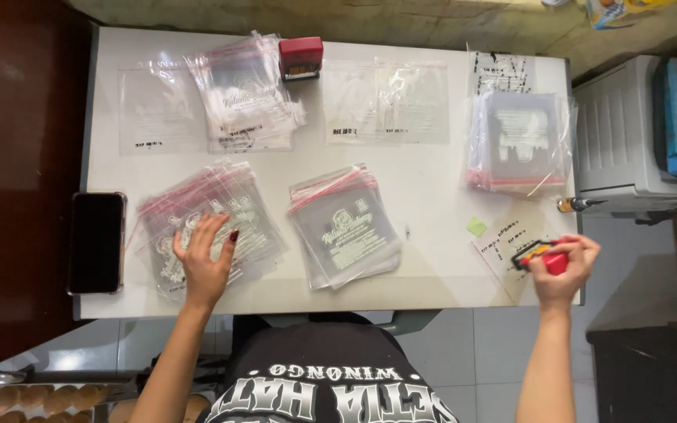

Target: The person uses a stamp to print a logo onto several plastic bags one at a time, then gathers the finished bags and places them in a stack.

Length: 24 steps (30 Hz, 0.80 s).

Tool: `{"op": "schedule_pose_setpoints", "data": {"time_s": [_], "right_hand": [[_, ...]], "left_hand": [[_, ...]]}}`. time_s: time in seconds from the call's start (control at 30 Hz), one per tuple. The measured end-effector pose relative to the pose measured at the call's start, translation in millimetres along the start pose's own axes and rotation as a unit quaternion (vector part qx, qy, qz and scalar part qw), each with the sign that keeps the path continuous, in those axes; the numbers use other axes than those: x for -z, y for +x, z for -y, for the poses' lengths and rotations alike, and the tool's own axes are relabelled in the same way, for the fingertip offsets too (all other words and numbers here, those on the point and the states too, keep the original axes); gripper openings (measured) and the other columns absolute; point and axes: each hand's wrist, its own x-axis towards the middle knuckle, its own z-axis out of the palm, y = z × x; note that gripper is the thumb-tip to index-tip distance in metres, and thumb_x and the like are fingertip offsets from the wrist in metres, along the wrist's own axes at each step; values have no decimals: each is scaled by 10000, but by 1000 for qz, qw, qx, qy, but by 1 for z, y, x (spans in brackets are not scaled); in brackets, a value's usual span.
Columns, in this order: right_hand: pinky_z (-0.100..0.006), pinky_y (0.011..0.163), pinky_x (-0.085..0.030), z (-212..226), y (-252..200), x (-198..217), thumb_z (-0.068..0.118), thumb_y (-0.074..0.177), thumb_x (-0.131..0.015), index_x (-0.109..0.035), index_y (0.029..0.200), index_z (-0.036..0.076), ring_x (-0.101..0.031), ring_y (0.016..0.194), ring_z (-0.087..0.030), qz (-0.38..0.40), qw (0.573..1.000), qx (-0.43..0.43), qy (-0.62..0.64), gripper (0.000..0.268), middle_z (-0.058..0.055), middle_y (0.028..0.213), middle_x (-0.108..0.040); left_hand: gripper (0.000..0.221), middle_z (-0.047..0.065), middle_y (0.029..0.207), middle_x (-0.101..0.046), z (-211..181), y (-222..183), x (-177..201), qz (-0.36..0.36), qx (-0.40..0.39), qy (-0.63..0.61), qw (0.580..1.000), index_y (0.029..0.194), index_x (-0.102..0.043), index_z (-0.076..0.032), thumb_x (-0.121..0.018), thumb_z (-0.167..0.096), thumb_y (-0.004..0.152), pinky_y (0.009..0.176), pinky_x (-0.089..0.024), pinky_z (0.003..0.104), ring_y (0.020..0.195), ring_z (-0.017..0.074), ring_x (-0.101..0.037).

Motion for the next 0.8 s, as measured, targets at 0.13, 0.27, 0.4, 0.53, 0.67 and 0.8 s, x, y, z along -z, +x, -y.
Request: {"op": "schedule_pose_setpoints", "data": {"time_s": [0.13,0.27,0.4,0.53,0.67,0.8], "right_hand": [[-516,1095,-412,-56,-35,-36,83,638,-760,-568,832,72,-583,1118,-385,-15,997,-2,69,274,-171,1196,-491],[-515,1117,-394,-63,-27,-24,99,666,-770,-569,857,64,-562,1148,-391,-33,997,10,65,280,-197,1233,-491],[-490,1153,-345,-6,-8,-2,114,736,-754,-527,927,45,-514,1208,-380,-66,995,35,72,305,-233,1289,-458],[-503,1108,-320,65,-35,-68,575,804,-803,-540,1063,137,-470,1247,-336,-11,986,54,159,573,-187,1341,-440],[-479,1113,-326,163,-83,-138,647,757,-815,-609,1069,151,-494,1254,-330,46,975,26,217,621,-150,1368,-457],[-496,1070,-411,240,-106,-168,285,776,-884,-667,1100,112,-579,1156,-354,68,978,43,192,427,-171,1344,-449]], "left_hand": [[307,-8,1299,-657,-26,-4,-4,2,-4,-57,998,1297,-656,-251,-637,-382,1020,1157,-50,594,1361,240,-529],[287,-36,1270,-677,-41,10,-21,20,-50,-66,996,1273,-672,-291,-648,-387,1003,1158,-59,573,1334,209,-555],[292,-41,1340,-647,-60,6,-58,58,-128,-72,987,1269,-666,-328,-671,-366,980,1139,-32,598,1405,213,-482],[360,-19,1448,-573,-75,9,-77,85,-182,15,980,1325,-624,-387,-613,-453,971,1069,-66,737,1503,279,-330],[414,-28,1521,-519,-66,15,-104,94,-213,135,963,1310,-619,-448,-600,-568,914,999,-75,855,1542,301,-244],[386,-41,1485,-561,-56,10,-118,72,-199,161,964,1253,-660,-449,-590,-600,904,974,-44,905,1528,299,-282]]}}
